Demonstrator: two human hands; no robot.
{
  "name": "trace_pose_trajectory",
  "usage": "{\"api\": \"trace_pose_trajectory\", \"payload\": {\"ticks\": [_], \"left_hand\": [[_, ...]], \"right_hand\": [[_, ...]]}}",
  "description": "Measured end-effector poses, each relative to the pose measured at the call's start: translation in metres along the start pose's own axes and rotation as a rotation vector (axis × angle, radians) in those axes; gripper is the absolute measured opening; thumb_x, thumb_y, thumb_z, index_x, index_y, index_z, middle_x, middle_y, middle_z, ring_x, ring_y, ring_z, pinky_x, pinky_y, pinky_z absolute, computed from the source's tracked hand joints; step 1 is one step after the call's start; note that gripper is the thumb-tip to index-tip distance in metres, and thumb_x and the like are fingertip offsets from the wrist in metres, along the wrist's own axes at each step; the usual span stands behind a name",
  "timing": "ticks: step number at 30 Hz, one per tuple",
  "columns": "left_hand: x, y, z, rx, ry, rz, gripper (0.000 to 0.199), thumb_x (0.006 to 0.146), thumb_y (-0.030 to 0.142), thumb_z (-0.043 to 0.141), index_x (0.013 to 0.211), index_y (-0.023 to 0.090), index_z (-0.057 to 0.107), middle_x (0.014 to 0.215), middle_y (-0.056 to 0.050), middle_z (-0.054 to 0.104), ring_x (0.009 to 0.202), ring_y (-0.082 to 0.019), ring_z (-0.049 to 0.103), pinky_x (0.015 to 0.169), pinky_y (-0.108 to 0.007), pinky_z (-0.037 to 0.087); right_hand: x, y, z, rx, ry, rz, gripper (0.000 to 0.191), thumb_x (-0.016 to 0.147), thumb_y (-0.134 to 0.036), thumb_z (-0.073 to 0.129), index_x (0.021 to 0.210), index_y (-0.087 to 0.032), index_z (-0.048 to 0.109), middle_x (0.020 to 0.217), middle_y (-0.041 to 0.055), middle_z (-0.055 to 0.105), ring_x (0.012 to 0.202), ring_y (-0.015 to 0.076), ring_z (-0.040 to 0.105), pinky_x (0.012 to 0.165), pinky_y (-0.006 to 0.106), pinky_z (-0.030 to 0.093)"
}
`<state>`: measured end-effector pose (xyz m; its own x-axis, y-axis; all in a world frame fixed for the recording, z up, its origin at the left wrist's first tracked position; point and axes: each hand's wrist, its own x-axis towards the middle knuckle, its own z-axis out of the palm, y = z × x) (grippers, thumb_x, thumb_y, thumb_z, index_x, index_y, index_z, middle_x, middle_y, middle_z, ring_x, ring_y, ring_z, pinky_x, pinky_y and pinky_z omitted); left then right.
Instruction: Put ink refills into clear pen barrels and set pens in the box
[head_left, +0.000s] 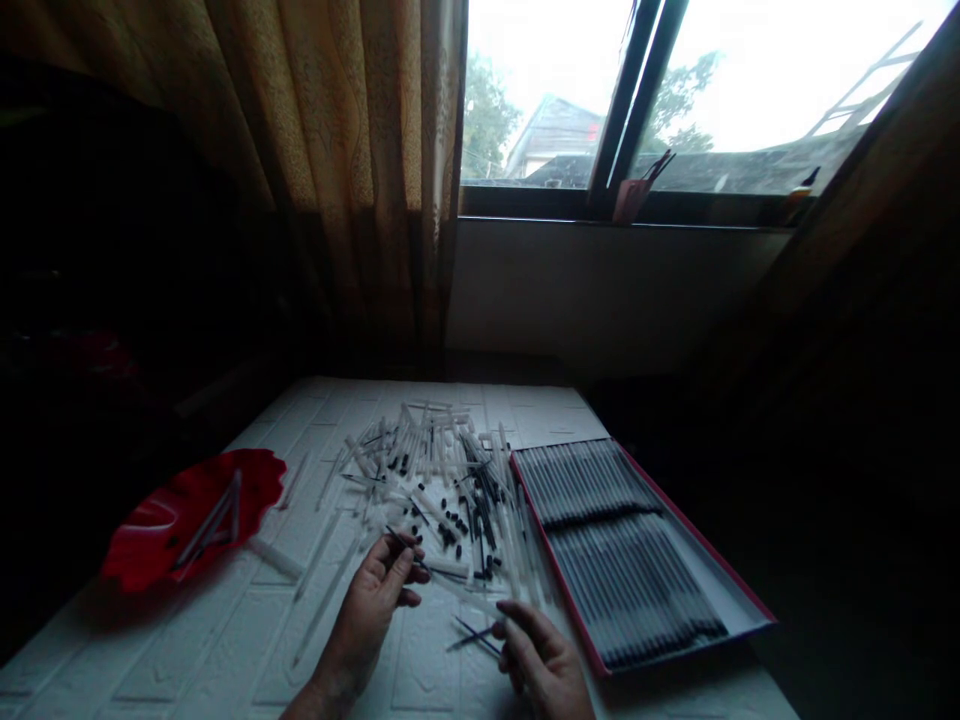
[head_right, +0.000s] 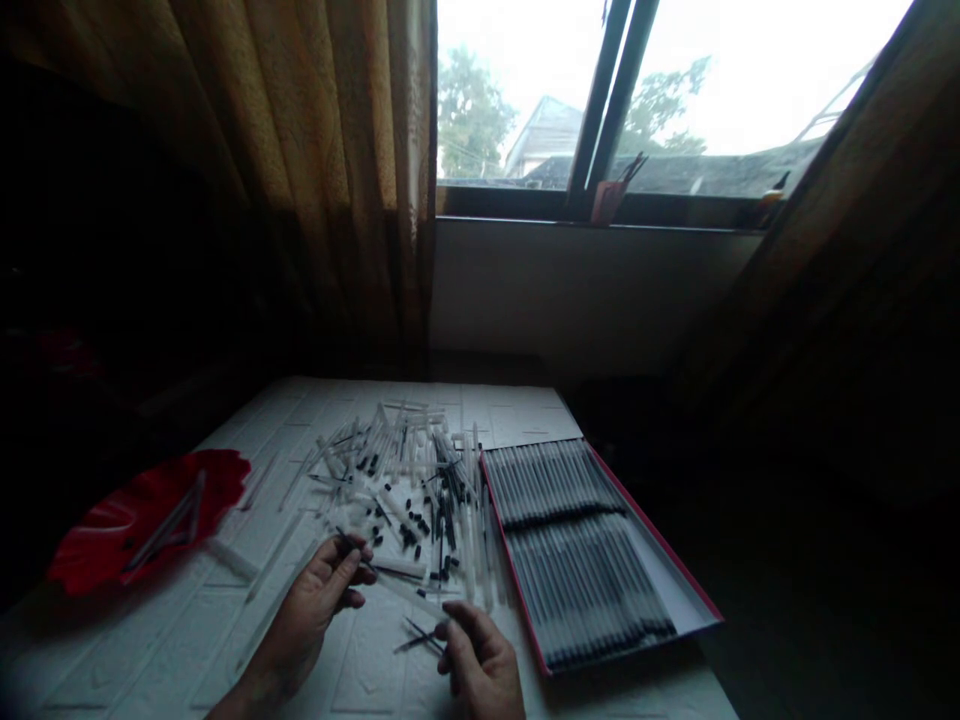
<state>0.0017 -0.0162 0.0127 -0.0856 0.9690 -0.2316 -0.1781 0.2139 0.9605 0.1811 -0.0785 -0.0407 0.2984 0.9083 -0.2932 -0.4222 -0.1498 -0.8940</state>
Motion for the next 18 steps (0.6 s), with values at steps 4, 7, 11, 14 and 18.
{"api": "trace_pose_trajectory", "payload": {"ticks": [4, 7, 11, 14, 18], "left_hand": [[-0.009, 0.002, 0.001, 0.050, -0.044, 0.005, 0.036, 0.059, 0.048, 0.075, 0.079, 0.020, 0.065, 0.075, -0.001, 0.068, 0.072, -0.017, 0.061, 0.058, -0.024, 0.049], [-0.021, 0.008, 0.003, 0.124, -0.141, -0.016, 0.038, 0.059, 0.051, 0.075, 0.081, 0.020, 0.071, 0.079, -0.004, 0.070, 0.074, -0.018, 0.061, 0.058, -0.024, 0.048], [-0.026, 0.012, -0.005, 0.154, -0.266, -0.037, 0.051, 0.064, 0.054, 0.071, 0.105, 0.023, 0.068, 0.095, -0.006, 0.070, 0.075, -0.019, 0.062, 0.053, -0.024, 0.047], [-0.010, 0.008, -0.021, 0.215, -0.181, 0.005, 0.048, 0.063, 0.050, 0.072, 0.102, 0.023, 0.069, 0.092, -0.006, 0.071, 0.074, -0.020, 0.062, 0.051, -0.023, 0.045], [0.022, 0.004, -0.037, 0.476, 0.030, 0.173, 0.022, 0.063, 0.035, 0.071, 0.083, 0.025, 0.074, 0.083, -0.003, 0.072, 0.078, -0.021, 0.062, 0.067, -0.027, 0.047]], "right_hand": [[-0.001, -0.001, 0.000, 0.037, -0.028, 0.033, 0.051, 0.048, -0.053, 0.084, 0.080, -0.015, 0.074, 0.062, 0.0065, 0.070, 0.041, 0.0085, 0.053, 0.035, 0.015, 0.030], [0.000, -0.002, -0.003, 0.103, -0.070, 0.133, 0.051, 0.045, -0.049, 0.087, 0.080, -0.015, 0.073, 0.060, 0.0055, 0.070, 0.041, 0.0074, 0.052, 0.036, 0.015, 0.031], [0.005, -0.007, -0.011, 0.204, -0.118, 0.305, 0.050, 0.042, -0.041, 0.090, 0.080, -0.015, 0.069, 0.061, 0.0041, 0.069, 0.043, 0.0092, 0.056, 0.038, 0.015, 0.034], [0.007, -0.013, -0.018, 0.289, -0.134, 0.359, 0.048, 0.043, -0.034, 0.090, 0.080, -0.016, 0.067, 0.063, 0.0023, 0.068, 0.046, 0.0107, 0.058, 0.040, 0.016, 0.037], [0.007, -0.018, -0.020, 0.369, -0.130, 0.363, 0.042, 0.048, -0.030, 0.089, 0.080, -0.018, 0.064, 0.065, -0.0002, 0.067, 0.050, 0.0091, 0.059, 0.045, 0.016, 0.042]]}}
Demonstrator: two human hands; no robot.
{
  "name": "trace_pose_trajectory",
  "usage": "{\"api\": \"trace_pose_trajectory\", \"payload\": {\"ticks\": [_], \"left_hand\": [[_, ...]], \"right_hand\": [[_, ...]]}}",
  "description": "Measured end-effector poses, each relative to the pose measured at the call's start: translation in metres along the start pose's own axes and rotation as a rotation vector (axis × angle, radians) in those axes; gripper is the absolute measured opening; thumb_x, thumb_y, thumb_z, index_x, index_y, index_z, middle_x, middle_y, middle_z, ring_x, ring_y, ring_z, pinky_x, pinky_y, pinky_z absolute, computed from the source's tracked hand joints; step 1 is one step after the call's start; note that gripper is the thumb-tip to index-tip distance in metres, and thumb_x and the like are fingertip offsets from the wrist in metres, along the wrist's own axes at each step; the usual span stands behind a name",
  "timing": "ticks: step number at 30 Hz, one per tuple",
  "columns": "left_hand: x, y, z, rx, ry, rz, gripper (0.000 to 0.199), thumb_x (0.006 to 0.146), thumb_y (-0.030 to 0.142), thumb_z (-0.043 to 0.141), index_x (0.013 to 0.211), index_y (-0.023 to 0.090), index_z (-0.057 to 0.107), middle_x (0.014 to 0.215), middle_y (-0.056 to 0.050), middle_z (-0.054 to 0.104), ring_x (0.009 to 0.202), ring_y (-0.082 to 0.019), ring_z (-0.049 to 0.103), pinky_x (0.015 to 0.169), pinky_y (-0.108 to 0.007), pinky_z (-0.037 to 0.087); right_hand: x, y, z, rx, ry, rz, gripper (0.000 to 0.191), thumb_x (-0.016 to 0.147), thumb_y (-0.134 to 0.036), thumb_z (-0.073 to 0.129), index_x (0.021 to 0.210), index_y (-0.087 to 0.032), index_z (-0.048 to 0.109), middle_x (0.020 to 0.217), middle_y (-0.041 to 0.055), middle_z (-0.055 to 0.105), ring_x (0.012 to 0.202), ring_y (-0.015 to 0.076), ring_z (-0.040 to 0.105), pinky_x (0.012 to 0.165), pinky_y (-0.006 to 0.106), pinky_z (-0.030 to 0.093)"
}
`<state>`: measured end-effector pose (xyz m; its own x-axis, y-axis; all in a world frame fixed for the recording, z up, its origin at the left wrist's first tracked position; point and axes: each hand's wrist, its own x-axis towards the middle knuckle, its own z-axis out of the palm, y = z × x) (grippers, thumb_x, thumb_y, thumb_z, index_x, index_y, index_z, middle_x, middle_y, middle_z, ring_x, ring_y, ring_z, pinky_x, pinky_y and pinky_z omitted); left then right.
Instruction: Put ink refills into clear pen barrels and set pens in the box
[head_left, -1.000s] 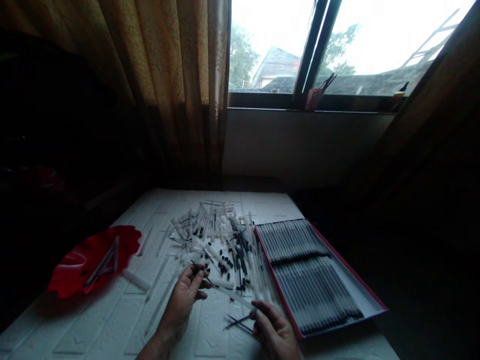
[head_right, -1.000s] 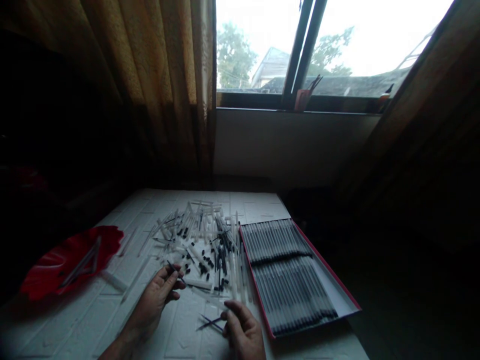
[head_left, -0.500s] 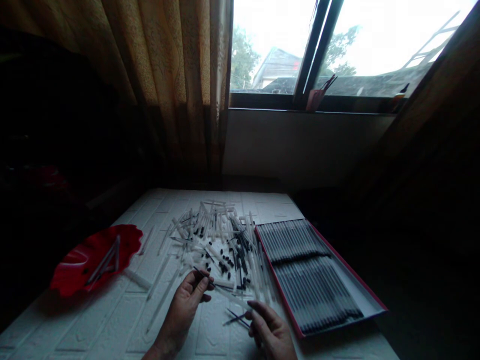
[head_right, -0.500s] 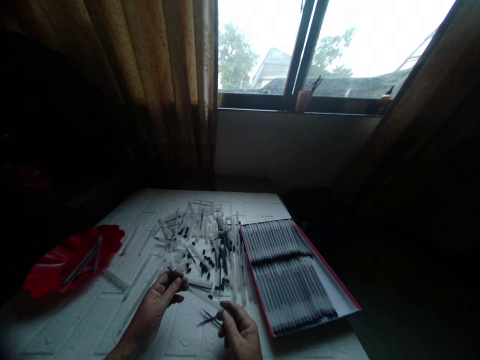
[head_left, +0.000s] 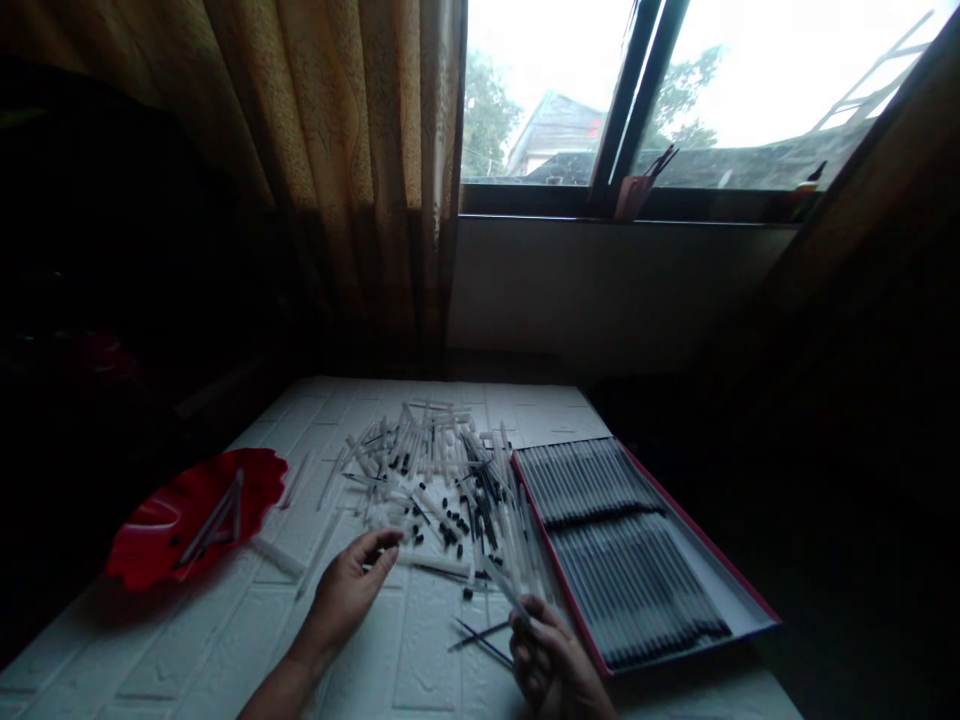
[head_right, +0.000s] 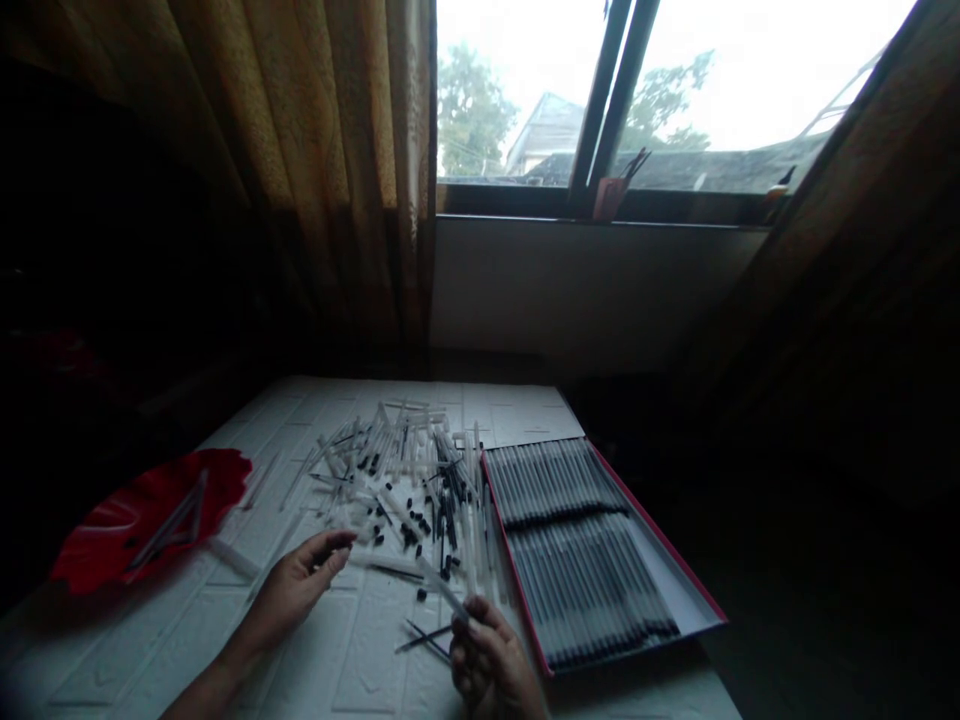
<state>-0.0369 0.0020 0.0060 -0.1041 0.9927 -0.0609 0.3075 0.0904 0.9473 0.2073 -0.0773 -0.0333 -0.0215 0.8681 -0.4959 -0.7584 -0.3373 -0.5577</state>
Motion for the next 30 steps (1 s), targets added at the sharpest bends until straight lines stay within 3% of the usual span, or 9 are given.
{"api": "trace_pose_trajectory", "payload": {"ticks": [4, 11, 15, 19, 25, 30], "left_hand": [[0.020, -0.002, 0.009, 0.147, -0.055, 0.118, 0.012, 0.065, 0.023, 0.067, 0.073, 0.029, 0.074, 0.081, -0.002, 0.071, 0.084, -0.023, 0.062, 0.078, -0.029, 0.044], [0.031, 0.004, 0.031, 0.001, -0.115, 0.045, 0.024, 0.055, 0.001, 0.068, 0.055, 0.024, 0.067, 0.066, 0.001, 0.059, 0.081, -0.020, 0.058, 0.078, -0.025, 0.038], [0.034, 0.008, 0.033, -0.246, -0.110, -0.074, 0.021, 0.058, 0.001, 0.069, 0.056, 0.021, 0.064, 0.065, 0.003, 0.058, 0.074, -0.015, 0.059, 0.063, -0.019, 0.040], [0.033, 0.013, 0.021, -0.601, -0.072, -0.248, 0.004, 0.078, 0.015, 0.064, 0.077, 0.019, 0.063, 0.074, 0.001, 0.065, 0.059, -0.010, 0.062, 0.043, -0.014, 0.037], [0.028, 0.021, -0.002, -1.103, 0.018, -0.404, 0.034, 0.095, 0.007, 0.036, 0.078, 0.017, 0.063, 0.071, 0.001, 0.067, 0.059, -0.003, 0.065, 0.044, -0.007, 0.043], [0.021, 0.026, 0.006, -1.313, -0.010, -0.515, 0.034, 0.096, 0.010, 0.038, 0.079, 0.018, 0.066, 0.072, 0.002, 0.069, 0.061, -0.004, 0.067, 0.045, -0.007, 0.044]], "right_hand": [[0.000, 0.001, 0.001, -0.025, -0.045, 0.004, 0.037, 0.051, -0.029, 0.087, 0.077, -0.018, 0.064, 0.064, -0.0009, 0.066, 0.047, 0.0085, 0.057, 0.040, 0.015, 0.037], [0.002, 0.003, -0.002, -0.089, -0.058, -0.015, 0.045, 0.046, -0.035, 0.089, 0.083, -0.017, 0.070, 0.064, 0.0011, 0.066, 0.045, 0.0084, 0.054, 0.038, 0.015, 0.032], [0.003, 0.006, -0.004, -0.106, -0.006, -0.032, 0.044, 0.046, -0.036, 0.089, 0.083, -0.016, 0.072, 0.058, -0.0006, 0.063, 0.043, 0.0079, 0.052, 0.040, 0.017, 0.034], [0.008, 0.012, -0.009, -0.143, 0.039, -0.029, 0.046, 0.043, -0.038, 0.089, 0.080, -0.017, 0.072, 0.056, -0.0001, 0.063, 0.043, 0.0089, 0.052, 0.039, 0.018, 0.034], [0.012, 0.016, -0.009, -0.177, 0.017, -0.045, 0.047, 0.043, -0.040, 0.089, 0.080, -0.017, 0.072, 0.064, 0.0045, 0.068, 0.043, 0.0087, 0.052, 0.038, 0.018, 0.034], [0.005, 0.013, -0.003, -0.206, 0.009, -0.092, 0.044, 0.048, -0.039, 0.088, 0.084, -0.017, 0.074, 0.069, 0.0066, 0.069, 0.045, 0.0087, 0.052, 0.038, 0.018, 0.035]]}}
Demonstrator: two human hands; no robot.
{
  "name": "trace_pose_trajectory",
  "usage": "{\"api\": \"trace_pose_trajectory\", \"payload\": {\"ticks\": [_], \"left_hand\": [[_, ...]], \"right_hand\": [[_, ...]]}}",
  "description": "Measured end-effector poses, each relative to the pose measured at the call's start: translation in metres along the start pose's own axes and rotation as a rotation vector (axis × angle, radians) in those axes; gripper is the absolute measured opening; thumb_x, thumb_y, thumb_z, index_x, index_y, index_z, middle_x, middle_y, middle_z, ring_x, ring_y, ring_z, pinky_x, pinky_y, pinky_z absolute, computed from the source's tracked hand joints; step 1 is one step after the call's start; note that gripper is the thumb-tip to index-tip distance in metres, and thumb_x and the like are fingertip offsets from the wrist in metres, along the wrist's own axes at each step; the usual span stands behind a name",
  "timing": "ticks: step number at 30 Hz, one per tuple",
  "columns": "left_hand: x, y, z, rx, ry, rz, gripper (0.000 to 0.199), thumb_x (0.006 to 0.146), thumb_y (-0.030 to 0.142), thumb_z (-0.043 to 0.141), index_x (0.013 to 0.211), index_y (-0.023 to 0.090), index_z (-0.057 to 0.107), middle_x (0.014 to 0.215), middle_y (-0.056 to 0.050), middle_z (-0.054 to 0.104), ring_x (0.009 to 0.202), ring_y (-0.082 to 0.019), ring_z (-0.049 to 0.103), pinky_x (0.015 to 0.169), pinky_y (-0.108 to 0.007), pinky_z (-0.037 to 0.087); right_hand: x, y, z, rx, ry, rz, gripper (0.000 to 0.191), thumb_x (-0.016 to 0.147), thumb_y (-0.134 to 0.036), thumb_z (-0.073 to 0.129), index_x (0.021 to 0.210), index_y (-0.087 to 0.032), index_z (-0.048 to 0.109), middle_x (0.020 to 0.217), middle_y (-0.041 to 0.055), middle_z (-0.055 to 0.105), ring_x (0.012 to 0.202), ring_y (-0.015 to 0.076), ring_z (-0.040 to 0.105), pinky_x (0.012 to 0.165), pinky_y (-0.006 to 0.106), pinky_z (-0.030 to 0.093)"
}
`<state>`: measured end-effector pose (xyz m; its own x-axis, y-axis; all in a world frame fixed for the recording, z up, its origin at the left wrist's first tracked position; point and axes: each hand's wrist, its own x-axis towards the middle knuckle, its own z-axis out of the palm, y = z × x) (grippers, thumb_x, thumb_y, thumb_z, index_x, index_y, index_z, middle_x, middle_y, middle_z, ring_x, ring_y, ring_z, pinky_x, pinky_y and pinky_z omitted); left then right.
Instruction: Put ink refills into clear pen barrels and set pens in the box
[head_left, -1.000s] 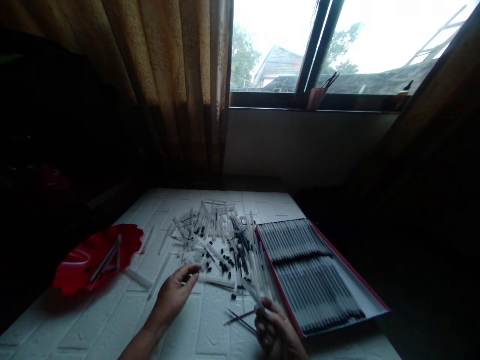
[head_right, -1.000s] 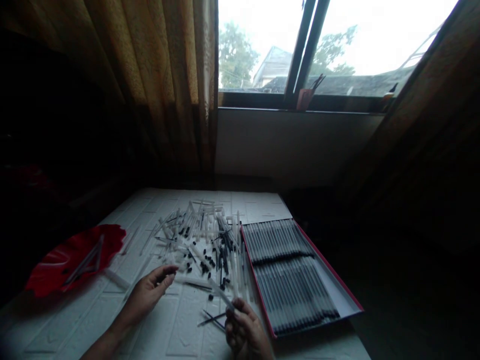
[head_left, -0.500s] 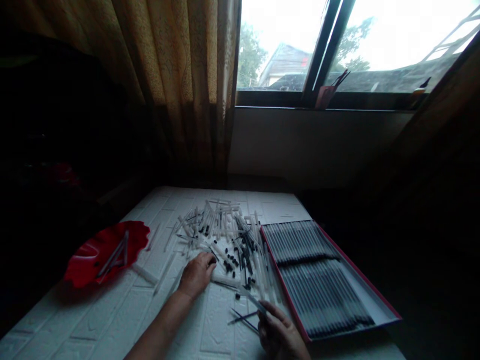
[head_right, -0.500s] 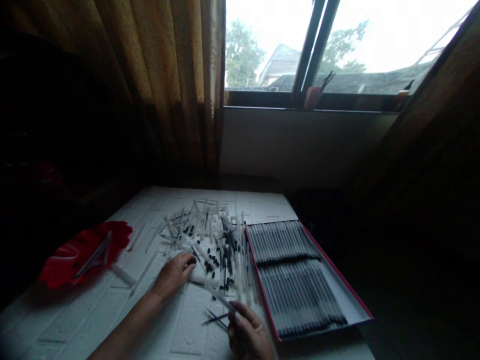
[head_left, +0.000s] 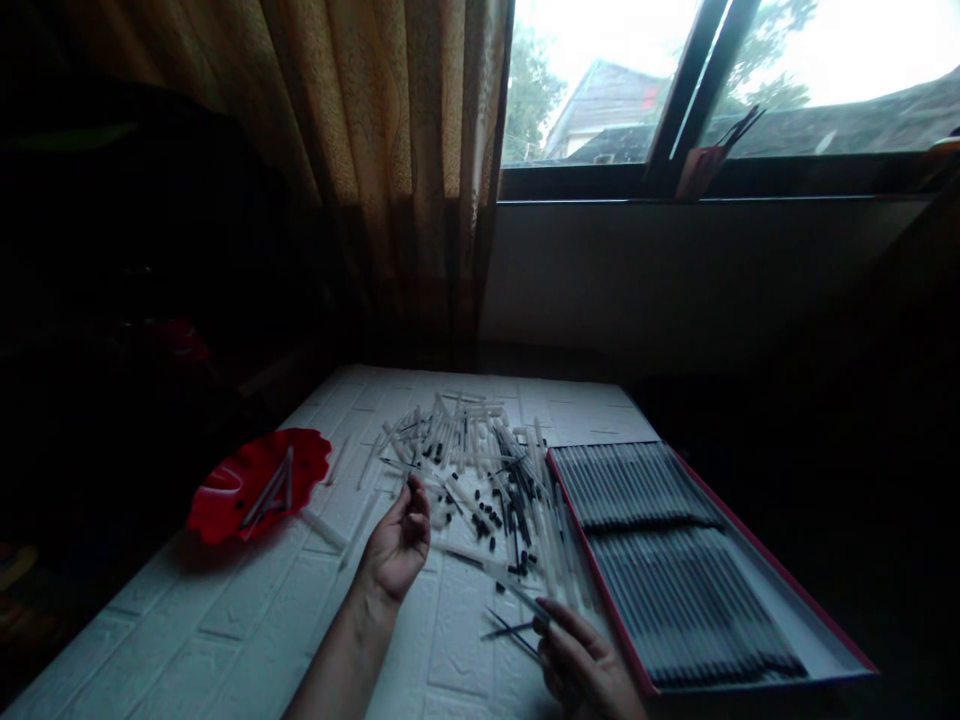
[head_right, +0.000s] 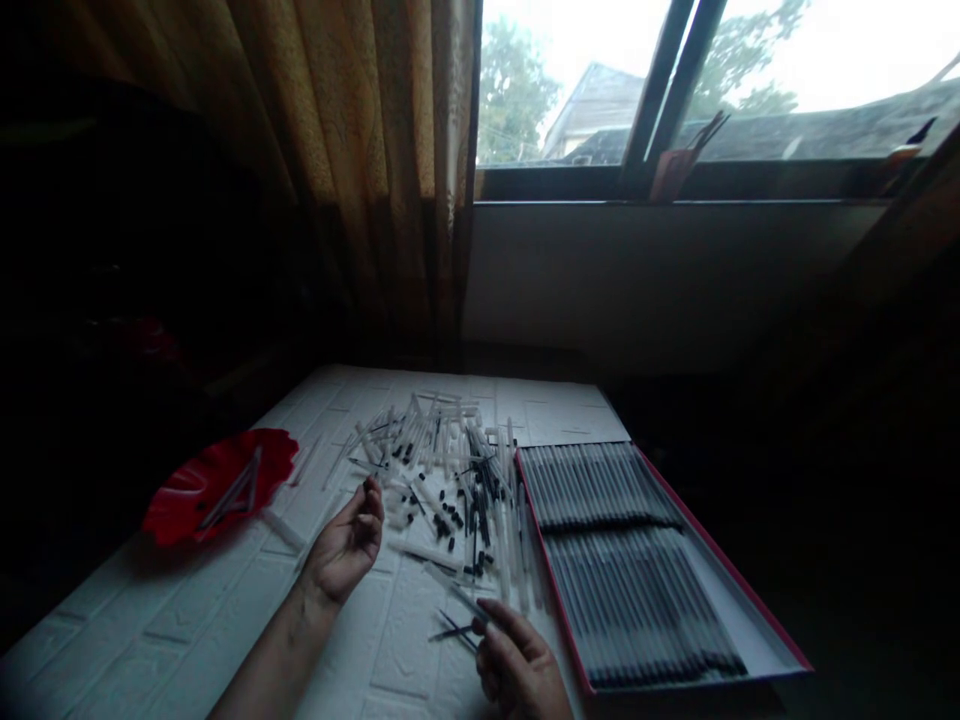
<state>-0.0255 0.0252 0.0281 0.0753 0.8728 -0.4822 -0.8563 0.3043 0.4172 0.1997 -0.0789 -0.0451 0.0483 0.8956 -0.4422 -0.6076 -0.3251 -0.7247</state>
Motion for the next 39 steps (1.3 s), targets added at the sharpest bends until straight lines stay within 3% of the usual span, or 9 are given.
{"api": "trace_pose_trajectory", "payload": {"ticks": [6, 9, 15, 17, 27, 33, 39], "left_hand": [[-0.020, -0.021, 0.000, -0.054, 0.010, -0.161, 0.028, 0.096, 0.021, 0.042, 0.084, 0.019, 0.067, 0.075, 0.001, 0.071, 0.061, -0.007, 0.069, 0.045, -0.013, 0.049], [-0.027, -0.027, -0.003, -0.039, 0.025, -0.195, 0.021, 0.094, 0.019, 0.048, 0.087, 0.019, 0.067, 0.074, 0.002, 0.071, 0.062, -0.006, 0.068, 0.046, -0.011, 0.049], [-0.036, -0.040, -0.007, 0.123, 0.163, -0.077, 0.007, 0.082, 0.015, 0.064, 0.085, 0.021, 0.066, 0.079, 0.003, 0.072, 0.061, -0.008, 0.069, 0.043, -0.012, 0.047], [-0.039, -0.043, -0.010, 0.255, 0.187, -0.010, 0.015, 0.075, 0.016, 0.072, 0.088, 0.023, 0.067, 0.081, 0.003, 0.072, 0.058, -0.008, 0.067, 0.040, -0.011, 0.043], [-0.049, -0.045, -0.029, 0.580, 0.038, 0.057, 0.040, 0.056, 0.037, 0.084, 0.090, 0.021, 0.073, 0.085, -0.001, 0.069, 0.061, -0.007, 0.058, 0.041, -0.012, 0.034], [-0.049, -0.046, -0.034, 0.742, -0.033, 0.151, 0.040, 0.057, 0.047, 0.080, 0.085, 0.019, 0.072, 0.078, -0.002, 0.067, 0.061, -0.011, 0.057, 0.038, -0.015, 0.035], [-0.047, -0.046, -0.046, 0.796, -0.104, 0.164, 0.034, 0.067, 0.045, 0.073, 0.090, 0.022, 0.064, 0.082, 0.000, 0.064, 0.064, -0.012, 0.060, 0.036, -0.014, 0.036]], "right_hand": [[-0.001, -0.004, 0.003, -0.069, 0.001, -0.012, 0.046, 0.048, -0.044, 0.088, 0.086, -0.018, 0.077, 0.052, 0.0009, 0.060, 0.041, 0.0063, 0.045, 0.038, 0.016, 0.031], [-0.001, -0.003, 0.005, -0.100, 0.044, -0.101, 0.049, 0.049, -0.048, 0.086, 0.086, -0.018, 0.077, 0.047, -0.0014, 0.055, 0.041, 0.0060, 0.042, 0.038, 0.017, 0.029], [-0.006, -0.004, 0.009, -0.215, 0.043, -0.171, 0.049, 0.054, -0.052, 0.082, 0.088, -0.016, 0.077, 0.041, -0.0030, 0.050, 0.037, 0.0067, 0.039, 0.038, 0.019, 0.027], [-0.008, -0.004, 0.011, -0.233, 0.080, -0.226, 0.049, 0.055, -0.053, 0.081, 0.088, -0.017, 0.077, 0.041, -0.0034, 0.050, 0.037, 0.0061, 0.038, 0.038, 0.019, 0.026], [-0.015, -0.003, 0.021, -0.372, 0.107, -0.291, 0.052, 0.055, -0.061, 0.076, 0.086, -0.019, 0.077, 0.042, -0.0023, 0.049, 0.039, 0.0073, 0.037, 0.038, 0.020, 0.028], [-0.018, -0.005, 0.023, -0.433, 0.094, -0.294, 0.049, 0.056, -0.061, 0.076, 0.085, -0.021, 0.078, 0.043, -0.0019, 0.051, 0.039, 0.0077, 0.037, 0.038, 0.020, 0.030], [-0.018, -0.003, 0.021, -0.477, 0.067, -0.307, 0.051, 0.060, -0.061, 0.073, 0.086, -0.018, 0.077, 0.043, -0.0017, 0.051, 0.038, 0.0100, 0.042, 0.038, 0.021, 0.035]]}}
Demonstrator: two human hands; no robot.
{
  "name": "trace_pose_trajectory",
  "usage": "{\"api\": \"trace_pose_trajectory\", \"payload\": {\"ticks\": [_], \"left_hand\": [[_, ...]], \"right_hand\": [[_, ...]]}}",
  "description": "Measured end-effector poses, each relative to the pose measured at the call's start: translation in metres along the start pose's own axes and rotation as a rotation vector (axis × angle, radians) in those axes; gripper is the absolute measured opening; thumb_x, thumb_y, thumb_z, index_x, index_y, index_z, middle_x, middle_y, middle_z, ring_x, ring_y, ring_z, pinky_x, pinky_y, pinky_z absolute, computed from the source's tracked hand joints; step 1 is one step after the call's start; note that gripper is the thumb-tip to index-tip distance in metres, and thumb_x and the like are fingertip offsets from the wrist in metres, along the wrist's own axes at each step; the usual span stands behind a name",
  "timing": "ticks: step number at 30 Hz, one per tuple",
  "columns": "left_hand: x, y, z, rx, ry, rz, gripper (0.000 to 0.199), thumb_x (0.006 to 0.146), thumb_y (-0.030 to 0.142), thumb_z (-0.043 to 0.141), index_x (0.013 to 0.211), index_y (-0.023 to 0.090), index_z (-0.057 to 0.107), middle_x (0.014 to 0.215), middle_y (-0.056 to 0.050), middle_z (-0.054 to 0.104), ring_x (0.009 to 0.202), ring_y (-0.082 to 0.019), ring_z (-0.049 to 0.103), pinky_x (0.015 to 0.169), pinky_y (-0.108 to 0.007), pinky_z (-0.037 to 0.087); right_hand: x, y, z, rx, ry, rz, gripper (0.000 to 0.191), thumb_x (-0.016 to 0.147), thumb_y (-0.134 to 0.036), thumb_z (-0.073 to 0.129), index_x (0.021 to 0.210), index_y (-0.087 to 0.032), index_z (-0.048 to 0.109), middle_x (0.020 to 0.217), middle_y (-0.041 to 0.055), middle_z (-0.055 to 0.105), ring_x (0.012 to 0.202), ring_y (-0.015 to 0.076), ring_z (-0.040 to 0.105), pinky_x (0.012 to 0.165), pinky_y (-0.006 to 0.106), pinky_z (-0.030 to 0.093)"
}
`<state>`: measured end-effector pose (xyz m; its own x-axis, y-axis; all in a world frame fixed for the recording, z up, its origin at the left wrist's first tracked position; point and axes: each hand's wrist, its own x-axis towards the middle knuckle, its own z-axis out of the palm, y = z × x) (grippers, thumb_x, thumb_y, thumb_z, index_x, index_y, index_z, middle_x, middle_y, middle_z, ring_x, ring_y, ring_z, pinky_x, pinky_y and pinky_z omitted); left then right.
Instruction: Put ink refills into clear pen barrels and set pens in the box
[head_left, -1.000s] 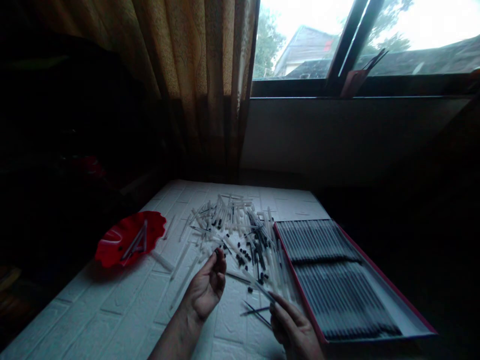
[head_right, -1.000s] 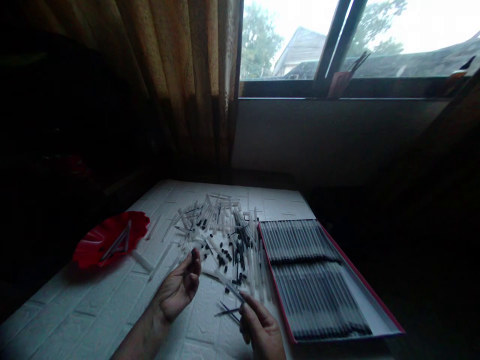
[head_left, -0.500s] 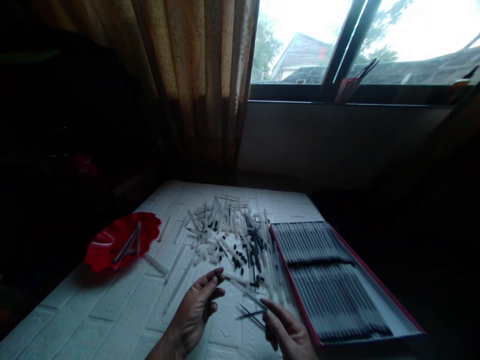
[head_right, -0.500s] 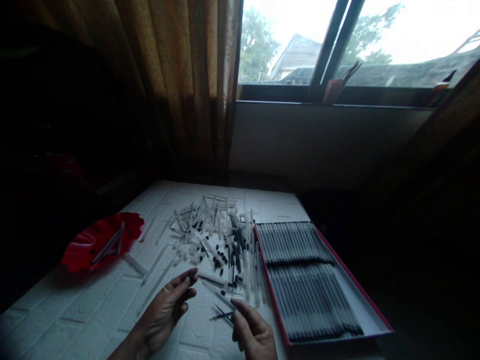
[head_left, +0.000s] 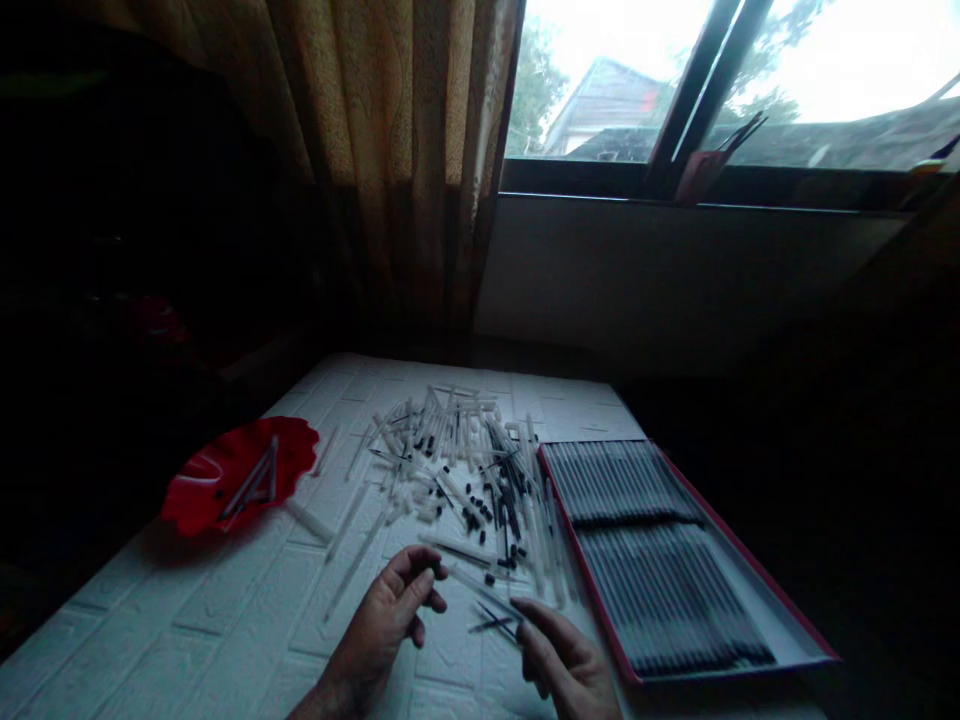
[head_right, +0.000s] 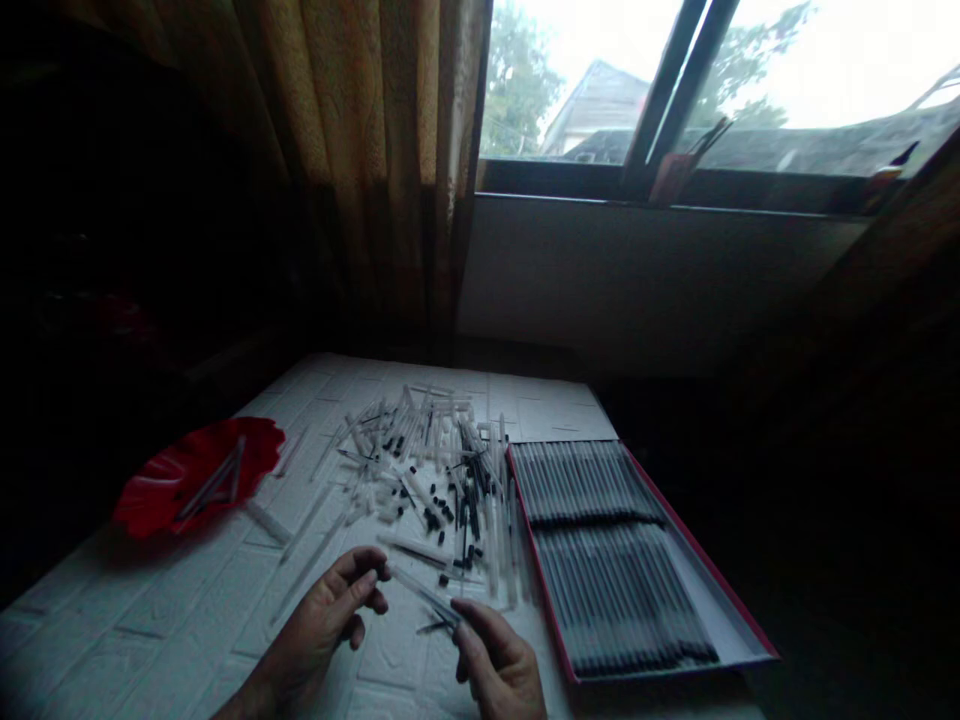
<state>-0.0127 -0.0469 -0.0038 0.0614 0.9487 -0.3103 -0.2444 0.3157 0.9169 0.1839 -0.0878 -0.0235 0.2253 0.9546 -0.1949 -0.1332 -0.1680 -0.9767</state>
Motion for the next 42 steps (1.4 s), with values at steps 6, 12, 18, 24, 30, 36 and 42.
{"api": "trace_pose_trajectory", "payload": {"ticks": [6, 12, 18, 24, 30, 36, 42], "left_hand": [[-0.001, 0.004, 0.000, -0.026, 0.008, -0.015, 0.039, 0.070, 0.040, 0.072, 0.101, 0.021, 0.061, 0.082, 0.001, 0.063, 0.063, -0.010, 0.061, 0.035, -0.012, 0.036], [0.003, 0.014, 0.010, -0.325, 0.139, -0.167, 0.022, 0.079, 0.023, 0.066, 0.097, 0.023, 0.055, 0.099, -0.002, 0.070, 0.071, -0.011, 0.068, 0.044, -0.013, 0.045], [0.007, 0.015, 0.021, -0.560, 0.208, -0.230, 0.011, 0.088, 0.014, 0.053, 0.096, 0.020, 0.058, 0.106, -0.003, 0.071, 0.075, -0.012, 0.071, 0.052, -0.018, 0.054], [0.004, 0.009, 0.026, -0.590, 0.163, -0.277, 0.010, 0.086, 0.013, 0.058, 0.091, 0.019, 0.064, 0.093, -0.001, 0.074, 0.069, -0.011, 0.070, 0.058, -0.021, 0.055], [0.003, 0.004, 0.024, -0.511, 0.154, -0.277, 0.020, 0.075, 0.009, 0.070, 0.093, 0.019, 0.068, 0.083, -0.001, 0.075, 0.067, -0.011, 0.070, 0.057, -0.018, 0.053], [0.000, 0.002, 0.021, -0.429, 0.151, -0.252, 0.026, 0.065, 0.016, 0.080, 0.089, 0.020, 0.072, 0.087, -0.001, 0.075, 0.071, -0.011, 0.068, 0.062, -0.018, 0.051], [-0.003, 0.002, 0.020, -0.321, 0.097, -0.206, 0.036, 0.055, 0.033, 0.085, 0.087, 0.022, 0.074, 0.089, -0.001, 0.074, 0.077, -0.013, 0.066, 0.066, -0.020, 0.048]], "right_hand": [[-0.001, 0.001, 0.001, -0.043, -0.012, -0.008, 0.052, 0.060, -0.063, 0.071, 0.086, -0.018, 0.077, 0.045, -0.0016, 0.052, 0.039, 0.0107, 0.043, 0.039, 0.022, 0.036], [-0.002, 0.002, 0.002, -0.010, -0.013, 0.015, 0.053, 0.060, -0.064, 0.071, 0.087, -0.019, 0.076, 0.046, -0.0019, 0.051, 0.043, 0.0097, 0.041, 0.041, 0.020, 0.032], [-0.001, 0.005, 0.002, -0.014, -0.001, 0.046, 0.052, 0.060, -0.061, 0.073, 0.090, -0.018, 0.076, 0.047, -0.0021, 0.051, 0.043, 0.0095, 0.040, 0.040, 0.020, 0.031], [0.000, 0.006, 0.001, 0.019, 0.030, 0.057, 0.054, 0.058, -0.061, 0.074, 0.089, -0.017, 0.076, 0.048, -0.0016, 0.053, 0.045, 0.0112, 0.043, 0.042, 0.021, 0.032], [0.002, 0.007, 0.000, -0.002, 0.046, 0.027, 0.054, 0.058, -0.062, 0.073, 0.088, -0.017, 0.076, 0.046, -0.0023, 0.051, 0.042, 0.0099, 0.041, 0.041, 0.021, 0.032], [0.001, 0.003, 0.002, 0.004, 0.049, 0.003, 0.048, 0.059, -0.059, 0.074, 0.086, -0.020, 0.077, 0.045, -0.0031, 0.051, 0.043, 0.0091, 0.042, 0.042, 0.020, 0.036], [-0.001, 0.001, 0.004, 0.006, 0.042, -0.043, 0.043, 0.063, -0.057, 0.073, 0.087, -0.022, 0.077, 0.051, -0.0020, 0.057, 0.044, 0.0094, 0.046, 0.046, 0.020, 0.044]]}}
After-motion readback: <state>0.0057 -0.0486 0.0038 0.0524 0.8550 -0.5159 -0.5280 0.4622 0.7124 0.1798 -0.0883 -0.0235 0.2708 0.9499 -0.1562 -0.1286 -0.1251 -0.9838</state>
